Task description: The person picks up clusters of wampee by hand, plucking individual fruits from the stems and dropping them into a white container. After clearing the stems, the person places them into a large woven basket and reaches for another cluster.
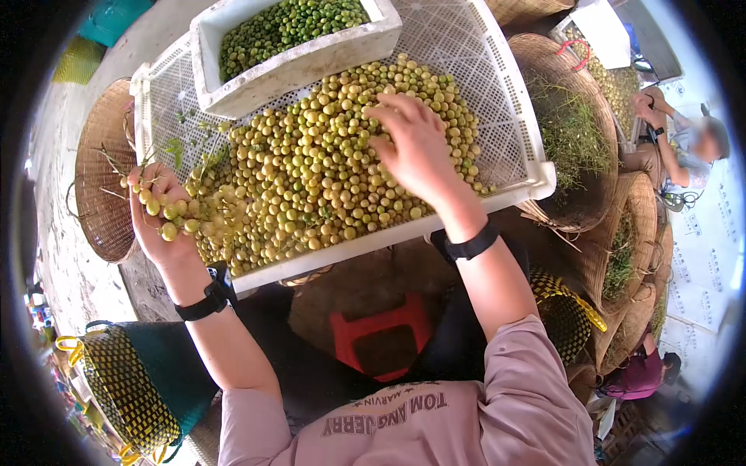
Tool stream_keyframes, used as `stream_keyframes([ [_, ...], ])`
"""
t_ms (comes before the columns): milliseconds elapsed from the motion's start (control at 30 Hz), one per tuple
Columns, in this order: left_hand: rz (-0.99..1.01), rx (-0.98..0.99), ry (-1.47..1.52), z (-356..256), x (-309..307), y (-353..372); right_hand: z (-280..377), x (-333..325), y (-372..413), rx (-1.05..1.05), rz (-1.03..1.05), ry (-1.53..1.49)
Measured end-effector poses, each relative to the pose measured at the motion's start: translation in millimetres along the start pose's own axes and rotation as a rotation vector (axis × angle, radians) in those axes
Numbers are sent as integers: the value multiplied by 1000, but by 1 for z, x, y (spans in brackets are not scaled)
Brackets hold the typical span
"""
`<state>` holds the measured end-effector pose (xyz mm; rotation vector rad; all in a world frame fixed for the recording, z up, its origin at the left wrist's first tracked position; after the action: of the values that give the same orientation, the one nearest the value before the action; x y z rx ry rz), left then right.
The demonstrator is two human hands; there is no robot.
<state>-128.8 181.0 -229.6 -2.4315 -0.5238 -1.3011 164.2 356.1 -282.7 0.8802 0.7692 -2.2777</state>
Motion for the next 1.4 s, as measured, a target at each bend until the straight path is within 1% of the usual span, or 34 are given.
stream_keyframes([
  [33,-4,-1,2,-3,0,1,11,8,2,-15,43,82],
  [100,-44,26,-28,-7,-2,3,25,21,0,-88,156,118],
  [133,-21,23,-14,-8,-4,3,28,22,1,-81,233,137],
  [167,-25,20,-13,-9,-7,3,26,23,0,-77,236,137],
  [233,-1,-1,6,-12,-9,3,13,24,-8,23,253,212],
  [367,-40,37,-46,-17,-10,6,-19,3,-14,86,161,306],
  [400,11,42,-78,-18,-11,7,-29,-4,-14,109,155,329],
  [467,21,48,-62,-21,-14,8,-44,-17,-16,139,129,398],
  [500,29,47,-48,-22,-14,8,-52,-25,-16,218,148,421],
  [567,23,36,-14,-22,-11,9,-49,-43,-14,335,128,466],
  [633,9,23,18,-18,-8,11,-32,-55,-11,362,95,460],
  [700,-44,21,-15,-10,-7,9,13,-59,-13,225,58,297],
  [767,-66,-14,23,0,-2,6,59,-52,-14,73,58,47],
  [833,-113,-11,-35,10,-4,3,92,-36,-9,47,100,-253],
  [900,-80,-39,14,18,-8,-1,111,-16,-5,108,206,-483],
  [967,-182,-53,51,27,-4,-2,121,3,-2,148,233,-577],
  [1033,-189,-59,28,33,0,-3,126,17,3,135,213,-649],
  [1100,-222,-70,51,37,5,-3,131,26,6,125,124,-680],
  [1133,-236,-61,32,40,8,-3,132,30,6,123,120,-685],
  [1167,-233,-61,27,43,12,-3,132,33,6,84,100,-678],
  [1233,-331,-60,-43,48,20,-3,131,40,4,43,77,-673],
  [1267,-375,-49,-79,52,24,-3,132,44,3,-20,47,-615],
  [1300,-322,-49,-81,56,22,-1,132,48,3,-83,17,-556],
  [1367,-307,-50,-57,59,22,-3,131,58,1,-79,-18,-604],
  [1400,-366,-38,-88,58,22,-2,129,61,1,-33,-23,-685],
])
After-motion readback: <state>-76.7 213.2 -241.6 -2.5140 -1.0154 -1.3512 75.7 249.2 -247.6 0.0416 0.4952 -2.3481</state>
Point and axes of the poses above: each hand's wrist, its own y-axis away from the middle knuckle, its own x-axis out of the palm, z = x × y, the point moved 1 cm from there along -y, towards the middle knuckle, and after that the axes turned 15 degrees about -y, right-handed, at the moved point
